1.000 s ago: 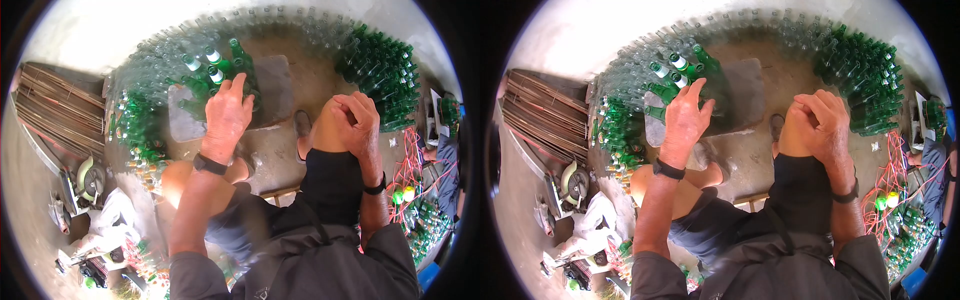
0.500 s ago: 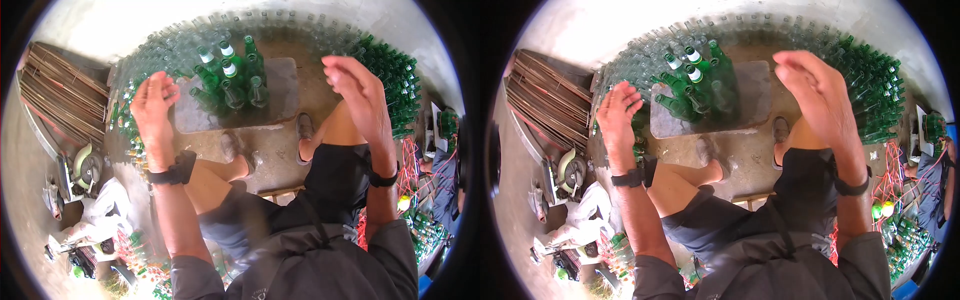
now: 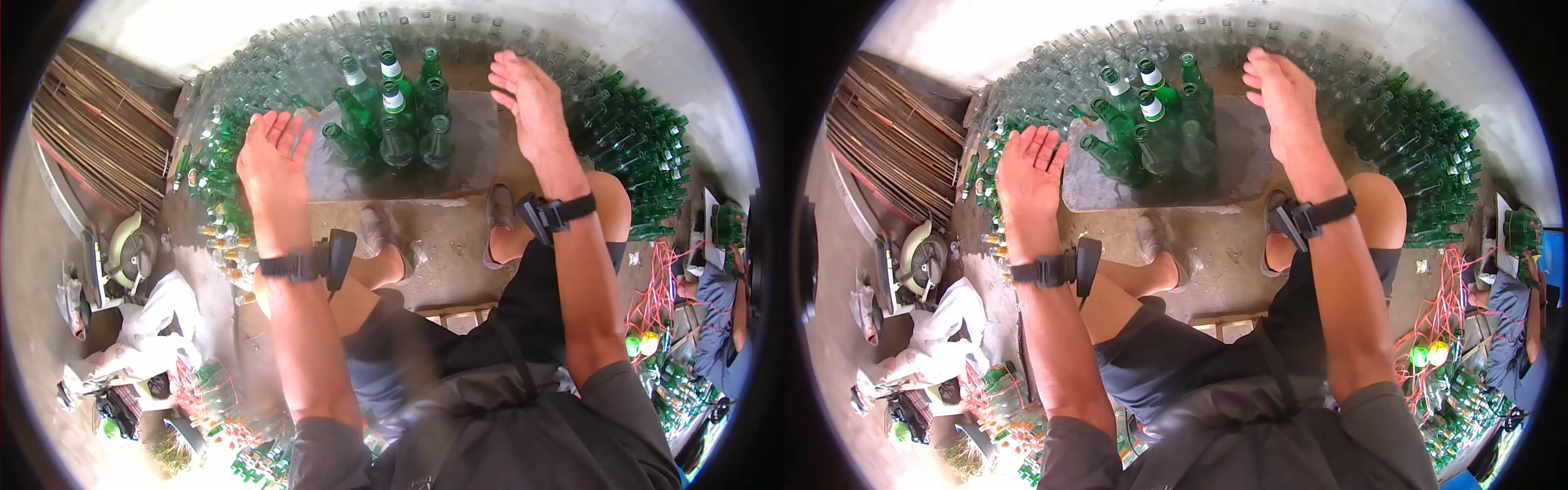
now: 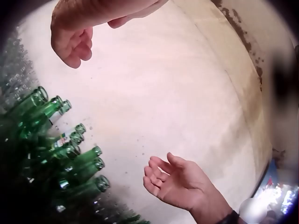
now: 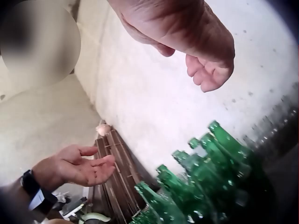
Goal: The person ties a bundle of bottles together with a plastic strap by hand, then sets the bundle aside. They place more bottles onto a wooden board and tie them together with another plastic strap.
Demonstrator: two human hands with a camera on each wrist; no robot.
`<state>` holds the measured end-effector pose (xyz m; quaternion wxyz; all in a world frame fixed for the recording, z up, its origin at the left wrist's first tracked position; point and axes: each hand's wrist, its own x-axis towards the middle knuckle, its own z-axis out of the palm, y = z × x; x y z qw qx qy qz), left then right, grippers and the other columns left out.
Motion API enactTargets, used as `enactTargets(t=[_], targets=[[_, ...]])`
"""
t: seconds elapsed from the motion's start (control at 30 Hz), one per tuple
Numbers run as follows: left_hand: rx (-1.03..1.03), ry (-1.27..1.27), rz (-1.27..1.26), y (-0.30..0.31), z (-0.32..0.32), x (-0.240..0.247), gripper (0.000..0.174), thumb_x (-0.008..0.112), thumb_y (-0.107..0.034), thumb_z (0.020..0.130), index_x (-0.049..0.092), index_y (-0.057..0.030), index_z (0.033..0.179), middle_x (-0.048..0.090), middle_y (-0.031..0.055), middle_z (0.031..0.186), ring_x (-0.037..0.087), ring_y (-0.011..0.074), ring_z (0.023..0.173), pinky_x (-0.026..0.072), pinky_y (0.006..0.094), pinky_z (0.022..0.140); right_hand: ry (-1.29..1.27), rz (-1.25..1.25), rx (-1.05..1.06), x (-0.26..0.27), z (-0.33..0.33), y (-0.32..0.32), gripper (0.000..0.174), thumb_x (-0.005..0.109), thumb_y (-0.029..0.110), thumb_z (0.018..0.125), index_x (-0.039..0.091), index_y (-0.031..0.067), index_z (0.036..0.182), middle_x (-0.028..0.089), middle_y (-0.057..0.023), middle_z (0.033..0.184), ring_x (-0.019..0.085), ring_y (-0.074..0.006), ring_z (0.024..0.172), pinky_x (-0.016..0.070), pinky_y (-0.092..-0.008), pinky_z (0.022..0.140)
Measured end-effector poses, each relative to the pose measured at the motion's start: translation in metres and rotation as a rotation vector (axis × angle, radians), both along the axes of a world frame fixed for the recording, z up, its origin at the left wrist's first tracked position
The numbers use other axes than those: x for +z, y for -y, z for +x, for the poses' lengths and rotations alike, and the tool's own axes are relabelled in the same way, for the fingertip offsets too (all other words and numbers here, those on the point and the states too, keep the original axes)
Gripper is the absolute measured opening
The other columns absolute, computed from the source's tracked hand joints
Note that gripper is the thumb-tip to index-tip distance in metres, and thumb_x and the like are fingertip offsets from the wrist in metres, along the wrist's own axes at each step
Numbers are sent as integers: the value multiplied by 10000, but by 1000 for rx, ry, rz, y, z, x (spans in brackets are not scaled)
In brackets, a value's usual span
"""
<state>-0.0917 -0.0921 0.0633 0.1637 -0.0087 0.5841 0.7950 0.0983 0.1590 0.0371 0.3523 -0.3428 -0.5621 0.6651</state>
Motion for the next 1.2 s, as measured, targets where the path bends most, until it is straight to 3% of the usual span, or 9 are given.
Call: enactTargets(t=[0.23,0.3,0.37,0.4,0.5,0.53,0.8,1.03,1.2], targets=[[-166,152,-198,9,-75,-139,706,481,-561,1038,467,-15,1485,516,156,1488,457,325,1408,285,553,1188,118,-293,-94,-119,-17,-5,691,506,530,1041,515,-22,1458,552,-170,1479,506,-285,1369,350,-465,1144],[-194,160,-251,6,-78,-162,713,500,-580,1028,477,-32,1484,531,140,1473,471,309,1379,287,576,1169,97,-313,-71,-146,-23,-3,744,468,565,1047,468,-27,1498,496,-184,1541,453,-303,1428,301,-479,1186],[-257,187,-295,-7,-72,-170,760,448,-582,1047,481,33,1492,464,202,1557,447,399,1411,363,534,1149,50,-320,12,-168,-32,-3,812,426,604,1049,388,-35,1550,401,-198,1616,362,-325,1503,222,-488,1235],[-347,237,-192,-10,-78,-178,756,470,-589,1043,505,29,1477,471,189,1552,438,375,1407,367,497,1150,54,-330,77,-168,-37,-3,903,394,678,1025,314,-19,1593,298,-189,1677,246,-300,1567,159,-470,1257],[-430,209,-45,-21,-89,-204,740,499,-577,1039,510,23,1473,514,164,1506,463,327,1368,395,458,1124,7,-309,99,-175,-47,-4,921,381,686,1027,292,-31,1597,260,-193,1691,204,-303,1581,110,-478,1272],[-428,268,37,-26,-90,-208,620,544,-540,1032,600,-14,1357,614,98,1386,564,286,1236,463,433,1055,15,-313,101,-180,-51,-5,921,381,686,1027,292,-31,1597,260,-193,1691,204,-303,1581,110,-478,1272],[-426,173,58,-52,-109,-269,557,557,-471,1039,602,-30,1377,656,90,1327,626,255,1158,502,395,1009,-348,-538,198,-187,-77,6,567,384,463,1116,482,60,1503,532,-68,1455,516,-186,1317,421,-332,1126],[-490,41,-82,-42,-111,-291,545,571,-423,1039,572,-49,1437,666,78,1314,642,221,1130,516,358,982,-301,-497,142,-201,-78,6,514,393,423,1123,506,77,1486,557,-56,1409,552,-159,1259,461,-314,1076],[-540,-301,-334,-32,-113,-304,549,581,-388,1040,550,-63,1481,674,71,1304,654,196,1110,527,332,962,-323,-506,154,-198,-77,8,504,413,400,1121,481,79,1504,554,-60,1413,547,-157,1264,459,-315,1073]])
